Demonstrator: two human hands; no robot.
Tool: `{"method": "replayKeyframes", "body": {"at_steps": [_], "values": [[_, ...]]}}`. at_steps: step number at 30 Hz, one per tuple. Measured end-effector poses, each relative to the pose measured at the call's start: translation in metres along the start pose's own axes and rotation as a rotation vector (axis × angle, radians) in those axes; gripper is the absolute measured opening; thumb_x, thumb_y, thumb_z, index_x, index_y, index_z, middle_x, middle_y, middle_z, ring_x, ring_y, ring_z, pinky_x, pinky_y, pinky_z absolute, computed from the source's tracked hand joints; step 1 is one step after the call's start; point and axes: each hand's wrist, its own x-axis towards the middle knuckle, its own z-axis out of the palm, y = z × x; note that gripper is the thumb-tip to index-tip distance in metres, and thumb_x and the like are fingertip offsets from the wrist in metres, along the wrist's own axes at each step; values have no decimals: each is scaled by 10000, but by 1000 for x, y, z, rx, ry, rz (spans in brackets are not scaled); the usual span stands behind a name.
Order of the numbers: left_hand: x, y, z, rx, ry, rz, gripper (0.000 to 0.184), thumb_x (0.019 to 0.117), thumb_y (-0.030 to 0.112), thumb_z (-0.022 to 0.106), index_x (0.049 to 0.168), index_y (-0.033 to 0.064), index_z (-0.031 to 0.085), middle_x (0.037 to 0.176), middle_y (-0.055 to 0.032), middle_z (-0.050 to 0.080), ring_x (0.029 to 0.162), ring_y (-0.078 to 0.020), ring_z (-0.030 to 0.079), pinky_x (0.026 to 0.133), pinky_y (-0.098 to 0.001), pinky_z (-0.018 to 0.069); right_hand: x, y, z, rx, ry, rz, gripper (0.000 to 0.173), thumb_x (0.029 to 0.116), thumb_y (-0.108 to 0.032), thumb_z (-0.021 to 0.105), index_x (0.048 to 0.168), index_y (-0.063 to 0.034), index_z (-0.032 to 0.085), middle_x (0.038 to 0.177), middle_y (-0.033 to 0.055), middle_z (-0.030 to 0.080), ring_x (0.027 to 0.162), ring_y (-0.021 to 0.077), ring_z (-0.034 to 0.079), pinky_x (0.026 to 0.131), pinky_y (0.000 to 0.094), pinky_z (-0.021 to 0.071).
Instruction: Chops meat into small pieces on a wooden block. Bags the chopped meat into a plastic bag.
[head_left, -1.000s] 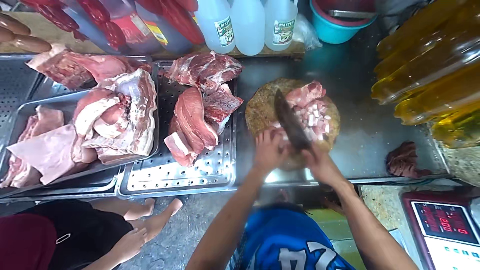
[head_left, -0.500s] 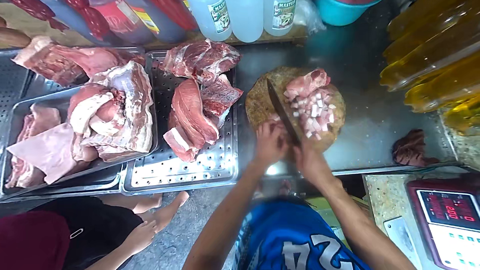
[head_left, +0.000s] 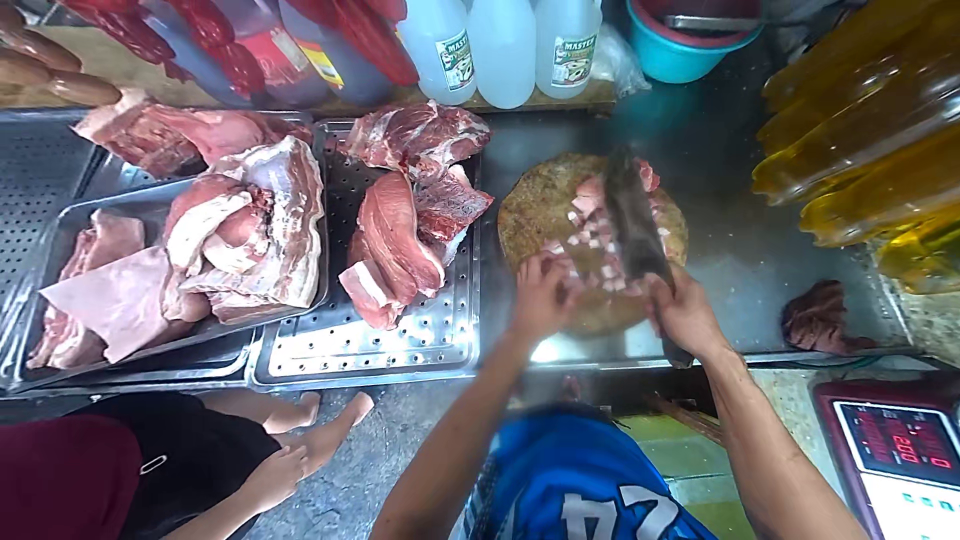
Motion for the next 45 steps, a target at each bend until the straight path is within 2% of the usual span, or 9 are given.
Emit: {"method": "replayKeyframes", "body": {"at_steps": [8, 14, 20, 22, 25, 32, 36, 41, 45], "values": [[-7, -5, 1, -136, 91, 46, 229, 838, 299, 709, 1007, 144, 708, 1351, -153, 543, 1309, -322, 493, 1088, -487, 450, -51, -59, 24, -370, 368, -545, 332, 1060, -278, 500, 1191, 21, 557, 691, 15, 597, 544, 95, 584, 505, 301, 532], [-7, -8, -2, -46, 28, 62, 241, 817, 288, 705, 1035, 184, 707, 1376, -123, 542, 1326, -317, 479, 1103, -506, 428, -24, -12, 89, -728, -126, 8, 514, 1093, -396, 384, 1509, -98, 437, 992, 151, 729, 919, 353, 730, 816, 542, 585], [-8, 8, -3, 158, -36, 49, 271, 862, 381, 718, 1049, 186, 722, 1410, -153, 548, 1356, -363, 478, 1091, -542, 423, -11, 10, 63, -462, -188, -46, 482, 1092, -369, 435, 1441, -40, 477, 972, 143, 705, 845, 280, 712, 802, 461, 583], [-3, 11, 3, 165, 26, -1, 243, 893, 384, 686, 1028, 185, 724, 1361, -140, 572, 1287, -352, 519, 1043, -532, 448, -3, 31, 47, -139, -242, -6, 397, 1088, -328, 460, 1373, -53, 489, 757, 68, 616, 556, 175, 619, 535, 349, 573], [4, 13, 6, 167, 76, -62, 247, 907, 381, 665, 1038, 180, 725, 1327, -149, 585, 1236, -365, 545, 1016, -537, 460, -5, 35, 27, 118, -223, 89, 288, 1101, -302, 448, 1261, -68, 503, 666, 35, 572, 448, 154, 565, 425, 315, 543], [-10, 1, -20, -96, -19, -2, 346, 920, 327, 727, 1234, 184, 702, 1543, -113, 458, 1439, -283, 429, 1155, -469, 431, -36, -19, 25, -350, 201, -269, 386, 1065, -339, 492, 1325, -68, 580, 761, 14, 651, 572, 113, 627, 547, 338, 575], [-15, 0, -23, -175, 115, -64, 304, 843, 160, 711, 1135, 82, 683, 1469, -155, 497, 1373, -270, 492, 1093, -423, 488, -50, -55, 37, -405, 352, -551, 387, 1057, -277, 504, 1277, 33, 574, 759, 29, 646, 604, 86, 608, 567, 279, 544], [-17, -1, -8, -119, 68, -44, 218, 874, 194, 704, 1075, 109, 711, 1423, -148, 532, 1351, -287, 503, 1089, -438, 486, -25, -18, 87, -682, -94, -106, 491, 1087, -368, 414, 1478, -75, 467, 945, 146, 722, 852, 336, 728, 777, 527, 589], [-10, 5, -11, 0, -4, -88, 219, 910, 229, 680, 1093, 116, 717, 1424, -152, 537, 1343, -320, 500, 1102, -443, 463, -19, -15, 91, -732, -181, -28, 511, 1095, -389, 377, 1521, -108, 414, 998, 152, 721, 918, 346, 726, 823, 529, 580]]}}
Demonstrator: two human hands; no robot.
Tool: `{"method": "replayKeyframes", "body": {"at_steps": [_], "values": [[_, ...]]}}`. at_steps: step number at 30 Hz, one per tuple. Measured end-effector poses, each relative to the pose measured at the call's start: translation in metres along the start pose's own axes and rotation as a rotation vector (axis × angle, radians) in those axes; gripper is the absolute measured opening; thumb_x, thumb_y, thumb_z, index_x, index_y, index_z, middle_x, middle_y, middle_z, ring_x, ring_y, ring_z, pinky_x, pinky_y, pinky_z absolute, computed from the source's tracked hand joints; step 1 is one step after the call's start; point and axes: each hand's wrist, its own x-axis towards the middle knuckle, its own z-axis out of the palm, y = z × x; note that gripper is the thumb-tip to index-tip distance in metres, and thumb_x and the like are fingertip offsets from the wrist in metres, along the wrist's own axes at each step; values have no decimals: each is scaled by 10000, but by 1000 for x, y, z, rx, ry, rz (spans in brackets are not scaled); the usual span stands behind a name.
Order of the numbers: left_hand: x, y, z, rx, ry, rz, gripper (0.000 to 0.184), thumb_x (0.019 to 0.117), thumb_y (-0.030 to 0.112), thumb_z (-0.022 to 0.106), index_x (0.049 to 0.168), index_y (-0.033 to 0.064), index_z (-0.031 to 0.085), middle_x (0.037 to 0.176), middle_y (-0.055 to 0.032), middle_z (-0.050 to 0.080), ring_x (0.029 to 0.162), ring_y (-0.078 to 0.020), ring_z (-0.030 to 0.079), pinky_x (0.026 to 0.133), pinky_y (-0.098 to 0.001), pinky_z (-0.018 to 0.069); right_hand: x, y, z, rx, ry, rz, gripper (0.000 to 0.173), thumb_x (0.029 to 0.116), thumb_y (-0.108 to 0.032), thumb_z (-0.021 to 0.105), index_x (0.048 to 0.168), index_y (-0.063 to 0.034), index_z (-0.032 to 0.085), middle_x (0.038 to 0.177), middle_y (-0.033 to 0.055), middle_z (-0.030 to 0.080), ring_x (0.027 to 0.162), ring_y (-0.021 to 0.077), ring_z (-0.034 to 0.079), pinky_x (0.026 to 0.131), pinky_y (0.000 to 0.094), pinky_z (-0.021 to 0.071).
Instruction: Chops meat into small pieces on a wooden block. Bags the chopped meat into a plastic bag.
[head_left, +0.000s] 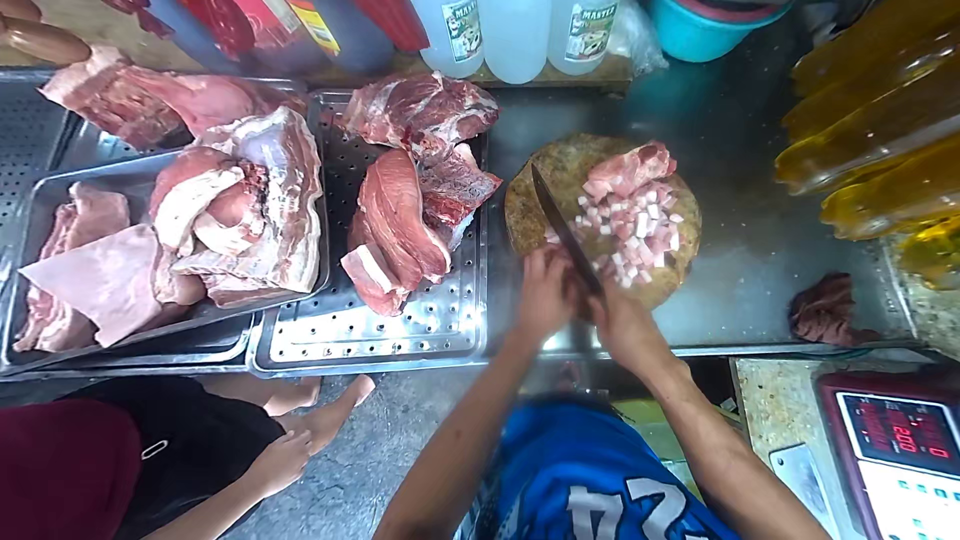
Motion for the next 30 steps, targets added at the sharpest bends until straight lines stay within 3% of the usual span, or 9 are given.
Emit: {"method": "replayKeyframes", "body": {"at_steps": [9, 14, 17, 20, 22, 24, 26, 30], "values": [[29, 16, -8, 134, -80, -124, 249, 929, 218, 617, 1126, 88, 697, 1365, -146, 588, 1293, -345, 526, 1092, -452, 445, -7, 10, -25, 38, -81, -13, 502, 1099, -376, 403, 1500, -75, 410, 1008, 169, 708, 944, 344, 717, 863, 515, 568], [29, 11, -13, 154, -141, -63, 260, 954, 260, 611, 1144, 105, 696, 1337, -118, 617, 1288, -338, 533, 1089, -480, 453, 19, 15, -9, 184, 21, -69, 544, 1089, -395, 416, 1527, -72, 424, 1137, 177, 710, 1032, 326, 708, 942, 523, 548], [26, 10, -16, 185, -154, -21, 285, 945, 279, 621, 1157, 109, 708, 1322, -117, 631, 1285, -331, 543, 1108, -475, 439, 40, 30, -8, 398, 87, -65, 479, 1077, -418, 457, 1414, -85, 526, 1015, 131, 699, 838, 253, 709, 800, 478, 594], [28, 13, -20, 164, -167, -41, 292, 949, 275, 629, 1176, 111, 710, 1333, -128, 625, 1296, -337, 536, 1114, -477, 433, 40, 34, -23, 403, 199, -8, 458, 1082, -386, 453, 1415, -80, 528, 1047, 142, 709, 924, 279, 713, 870, 506, 576], [25, 9, -21, 40, -132, -56, 265, 946, 258, 654, 1160, 120, 727, 1329, -135, 620, 1282, -310, 548, 1108, -454, 445, 32, 33, -34, 348, 254, 25, 425, 1085, -366, 449, 1393, -87, 537, 1006, 142, 715, 915, 296, 716, 854, 528, 571], [18, 4, -23, -123, -44, -77, 255, 942, 210, 678, 1167, 103, 728, 1333, -134, 608, 1217, -234, 605, 1039, -381, 525, 20, 34, -42, 302, 278, 9, 422, 1089, -356, 446, 1404, -85, 520, 958, 134, 708, 870, 292, 712, 819, 523, 573], [14, 0, -24, -245, 38, -107, 283, 922, 137, 678, 1190, 47, 677, 1286, -150, 611, 1086, -190, 662, 902, -331, 593, 7, 34, -40, 261, 313, -50, 413, 1083, -351, 451, 1386, -80, 523, 900, 112, 699, 809, 270, 708, 770, 501, 577], [9, -2, -19, -275, 94, -134, 245, 920, 111, 664, 1151, 29, 676, 1212, -146, 625, 998, -172, 675, 828, -316, 604, -14, 22, -24, 223, 395, -173, 419, 1074, -378, 453, 1338, -79, 582, 846, 81, 702, 751, 241, 702, 704, 461, 584]]}}
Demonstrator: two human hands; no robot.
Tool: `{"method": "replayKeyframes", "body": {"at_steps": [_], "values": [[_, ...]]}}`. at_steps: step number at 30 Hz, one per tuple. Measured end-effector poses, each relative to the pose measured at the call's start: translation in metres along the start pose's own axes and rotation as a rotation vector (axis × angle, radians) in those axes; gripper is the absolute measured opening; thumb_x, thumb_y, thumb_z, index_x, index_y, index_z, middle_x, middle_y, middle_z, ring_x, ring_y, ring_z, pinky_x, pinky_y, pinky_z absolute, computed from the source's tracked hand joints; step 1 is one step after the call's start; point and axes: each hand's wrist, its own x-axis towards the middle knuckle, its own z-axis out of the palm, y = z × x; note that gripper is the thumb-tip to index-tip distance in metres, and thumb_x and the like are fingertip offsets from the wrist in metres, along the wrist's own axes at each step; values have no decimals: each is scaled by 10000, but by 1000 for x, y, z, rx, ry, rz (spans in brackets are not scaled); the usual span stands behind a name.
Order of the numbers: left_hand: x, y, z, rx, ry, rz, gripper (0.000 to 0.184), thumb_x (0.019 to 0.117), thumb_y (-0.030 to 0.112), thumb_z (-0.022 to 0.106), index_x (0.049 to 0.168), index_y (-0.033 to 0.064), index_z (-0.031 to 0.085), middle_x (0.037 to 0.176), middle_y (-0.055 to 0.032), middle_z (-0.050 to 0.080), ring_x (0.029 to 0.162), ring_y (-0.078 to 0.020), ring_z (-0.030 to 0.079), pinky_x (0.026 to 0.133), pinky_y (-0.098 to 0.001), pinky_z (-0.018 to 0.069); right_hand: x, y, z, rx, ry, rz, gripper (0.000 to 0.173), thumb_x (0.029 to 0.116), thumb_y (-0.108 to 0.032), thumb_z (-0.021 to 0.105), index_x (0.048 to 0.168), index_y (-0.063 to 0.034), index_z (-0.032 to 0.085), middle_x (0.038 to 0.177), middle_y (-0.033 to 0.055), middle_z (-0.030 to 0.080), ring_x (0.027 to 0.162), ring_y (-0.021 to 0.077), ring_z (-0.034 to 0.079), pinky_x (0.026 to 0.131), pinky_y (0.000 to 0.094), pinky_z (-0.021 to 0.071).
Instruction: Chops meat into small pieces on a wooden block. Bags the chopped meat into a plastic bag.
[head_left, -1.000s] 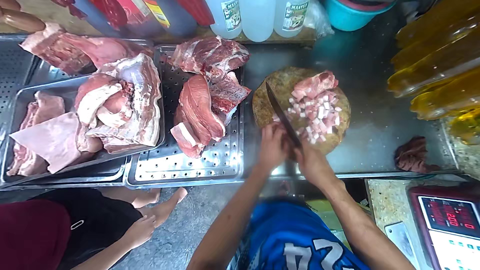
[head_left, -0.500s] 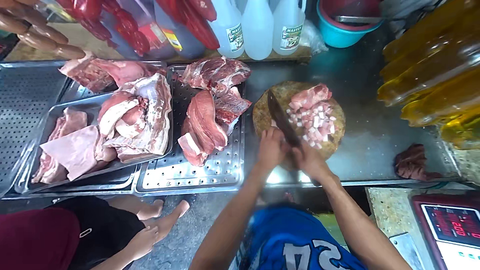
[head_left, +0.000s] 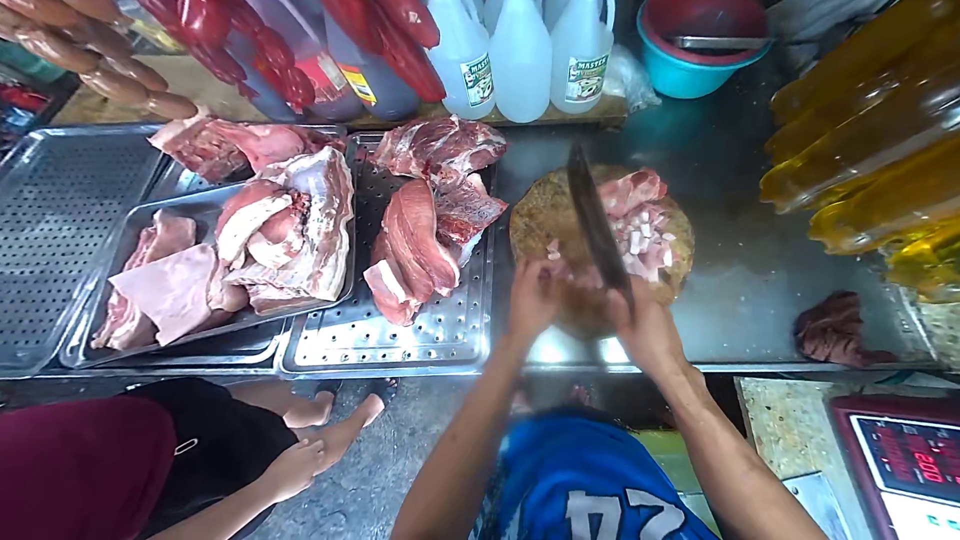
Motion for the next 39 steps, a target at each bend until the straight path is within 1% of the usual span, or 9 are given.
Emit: {"method": "replayKeyframes", "body": {"at_steps": [5, 10, 15, 19, 21, 26, 30, 33, 39], "values": [[-1, -1, 5, -19, 76, -15, 236, 887, 56, 670, 1117, 7, 689, 1193, -151, 614, 941, -164, 682, 802, -302, 612, -3, -30, 8, -26, 102, -141, 411, 1068, -333, 466, 1294, -15, 595, 820, 77, 700, 717, 231, 701, 662, 422, 589], [-2, -2, 5, 78, -43, -39, 264, 841, 121, 711, 1092, 46, 678, 1241, -138, 589, 991, -163, 655, 817, -296, 593, 12, -30, 48, -221, -351, 112, 503, 1094, -376, 376, 1511, -99, 430, 1123, 161, 715, 1010, 351, 716, 872, 534, 572], [14, 7, 3, 312, -145, -53, 205, 900, 148, 671, 1082, 55, 696, 1242, -149, 615, 1049, -235, 659, 909, -382, 579, 19, -16, 40, -100, -400, 123, 570, 1094, -384, 412, 1569, -74, 352, 1204, 185, 689, 1065, 335, 700, 963, 510, 547], [33, 12, 3, 315, -57, -106, 225, 909, 133, 665, 1116, 50, 691, 1214, -157, 621, 1011, -244, 664, 897, -390, 579, 20, 31, 22, 485, -466, 253, 390, 1097, -340, 461, 1386, -79, 481, 758, 74, 617, 531, 178, 613, 510, 346, 571], [43, 16, 1, 322, -64, -140, 261, 933, 156, 650, 1168, 48, 682, 1224, -172, 624, 1036, -267, 663, 923, -418, 571, 18, 54, 10, 815, -501, 370, 345, 1113, -323, 419, 1343, -72, 473, 731, 61, 598, 488, 167, 579, 461, 320, 550], [68, 39, 12, 388, -192, -215, 480, 957, 180, 644, 1414, 48, 579, 1409, -243, 546, 1254, -368, 596, 1069, -491, 504, 19, 85, -18, 989, -348, 467, 345, 1123, -345, 363, 1364, -115, 454, 692, 48, 558, 461, 154, 547, 431, 301, 527], [84, 70, 25, 233, -348, -179, 497, 940, 124, 656, 1433, 145, 593, 1390, -142, 618, 1246, -290, 623, 1063, -499, 508, 19, 83, -36, 968, -135, 437, 287, 1124, -295, 382, 1309, -89, 458, 657, 43, 542, 437, 159, 546, 408, 313, 532], [86, 74, 13, 193, -353, -27, 429, 942, 74, 639, 1358, 176, 665, 1397, -68, 635, 1212, -215, 648, 1044, -443, 533, 6, 80, -45, 711, 40, 330, 263, 1094, -284, 445, 1234, -71, 509, 656, 29, 573, 441, 146, 567, 413, 309, 540], [76, 37, -42, 210, -218, -117, 372, 971, 76, 614, 1340, 31, 618, 1264, -146, 685, 1092, -219, 702, 968, -413, 584, -38, 73, -31, 146, 193, 164, 371, 1030, -401, 505, 1188, -96, 646, 689, 40, 644, 571, 181, 639, 549, 424, 554]]}}
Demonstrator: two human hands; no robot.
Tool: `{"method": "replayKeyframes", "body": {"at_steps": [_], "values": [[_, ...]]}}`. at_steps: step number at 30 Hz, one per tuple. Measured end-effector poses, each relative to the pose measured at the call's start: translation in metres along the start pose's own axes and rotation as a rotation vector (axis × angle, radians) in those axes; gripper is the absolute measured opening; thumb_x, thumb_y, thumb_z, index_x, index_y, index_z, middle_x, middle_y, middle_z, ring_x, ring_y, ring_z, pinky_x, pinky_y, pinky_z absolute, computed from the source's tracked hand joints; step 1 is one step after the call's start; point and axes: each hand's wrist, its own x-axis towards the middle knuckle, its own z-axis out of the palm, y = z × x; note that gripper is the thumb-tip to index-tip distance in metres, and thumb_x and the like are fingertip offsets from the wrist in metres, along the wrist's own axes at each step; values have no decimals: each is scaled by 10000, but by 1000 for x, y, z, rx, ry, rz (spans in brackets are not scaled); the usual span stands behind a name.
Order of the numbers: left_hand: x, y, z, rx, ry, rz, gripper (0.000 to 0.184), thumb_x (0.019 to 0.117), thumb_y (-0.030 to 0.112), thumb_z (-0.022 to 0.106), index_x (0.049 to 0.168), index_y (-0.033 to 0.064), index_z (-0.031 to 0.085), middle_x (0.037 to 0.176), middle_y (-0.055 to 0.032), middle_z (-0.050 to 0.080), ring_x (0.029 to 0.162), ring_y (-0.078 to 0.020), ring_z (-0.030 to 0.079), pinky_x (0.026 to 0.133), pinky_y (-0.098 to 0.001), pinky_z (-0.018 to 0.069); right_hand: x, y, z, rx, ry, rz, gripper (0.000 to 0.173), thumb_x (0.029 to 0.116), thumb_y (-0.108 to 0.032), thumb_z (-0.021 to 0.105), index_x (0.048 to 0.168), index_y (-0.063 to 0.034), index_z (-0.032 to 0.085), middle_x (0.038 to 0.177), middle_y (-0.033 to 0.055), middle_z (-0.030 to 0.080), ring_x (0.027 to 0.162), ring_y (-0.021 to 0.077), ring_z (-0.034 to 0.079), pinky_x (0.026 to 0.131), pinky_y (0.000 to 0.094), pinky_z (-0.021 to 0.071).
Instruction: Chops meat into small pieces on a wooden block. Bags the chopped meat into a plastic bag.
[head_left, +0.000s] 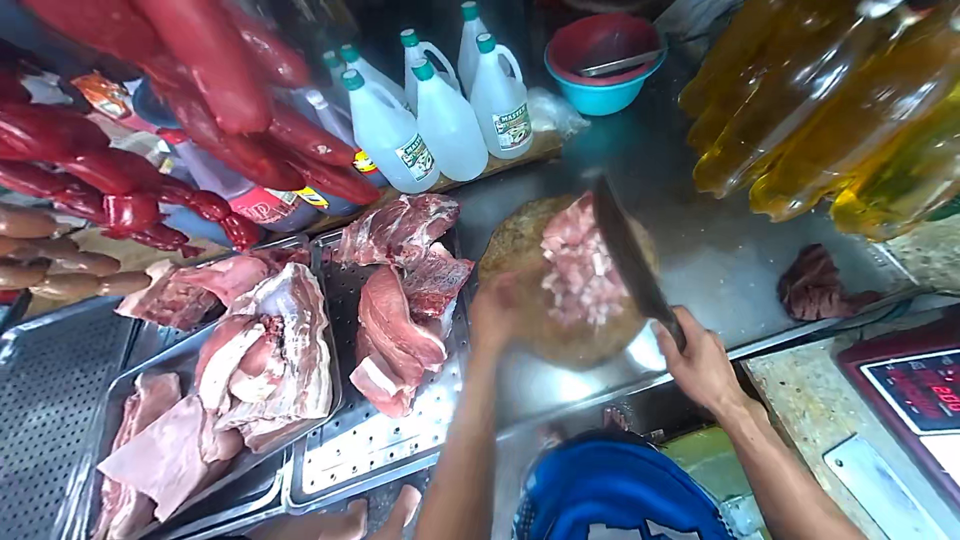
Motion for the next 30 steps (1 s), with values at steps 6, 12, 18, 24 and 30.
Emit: {"method": "replayKeyframes", "body": {"at_steps": [6, 12, 18, 24, 30], "values": [[8, 58, -60, -101, 536, 222, 308, 976, 66, 586, 1271, -22, 596, 1212, -160, 669, 988, -187, 681, 862, -376, 577, -13, -40, 19, -77, -582, 17, 420, 1064, -463, 457, 1339, -176, 592, 898, 112, 715, 849, 313, 713, 779, 552, 571], [69, 175, -65, 31, 239, 433, 376, 991, 159, 606, 1335, 9, 587, 1332, -186, 612, 1176, -239, 645, 949, -396, 572, 28, -41, 31, -147, -501, 99, 488, 1080, -468, 403, 1451, -167, 499, 1020, 163, 719, 955, 375, 715, 836, 581, 567], [150, 211, 25, 424, -218, 261, 544, 964, 281, 655, 1424, 11, 542, 1349, -225, 620, 1242, -368, 617, 1047, -578, 498, 17, -57, 38, -183, -537, 58, 462, 1088, -447, 382, 1441, -183, 521, 1074, 169, 716, 971, 386, 715, 823, 585, 574], [206, 150, 96, 645, -546, -6, 557, 872, 447, 730, 1150, -33, 682, 1151, -263, 685, 1101, -410, 663, 924, -649, 517, -4, -55, 62, -246, -623, 56, 440, 1101, -447, 318, 1455, -237, 474, 1149, 188, 683, 911, 405, 724, 755, 588, 590], [187, 138, 89, 310, -662, -98, 613, 843, 359, 794, 1350, 68, 610, 1219, -182, 691, 1124, -313, 669, 979, -544, 533, 0, -59, 55, -197, -663, 61, 409, 1103, -413, 343, 1446, -229, 470, 1152, 184, 679, 986, 401, 710, 800, 585, 579]]}}
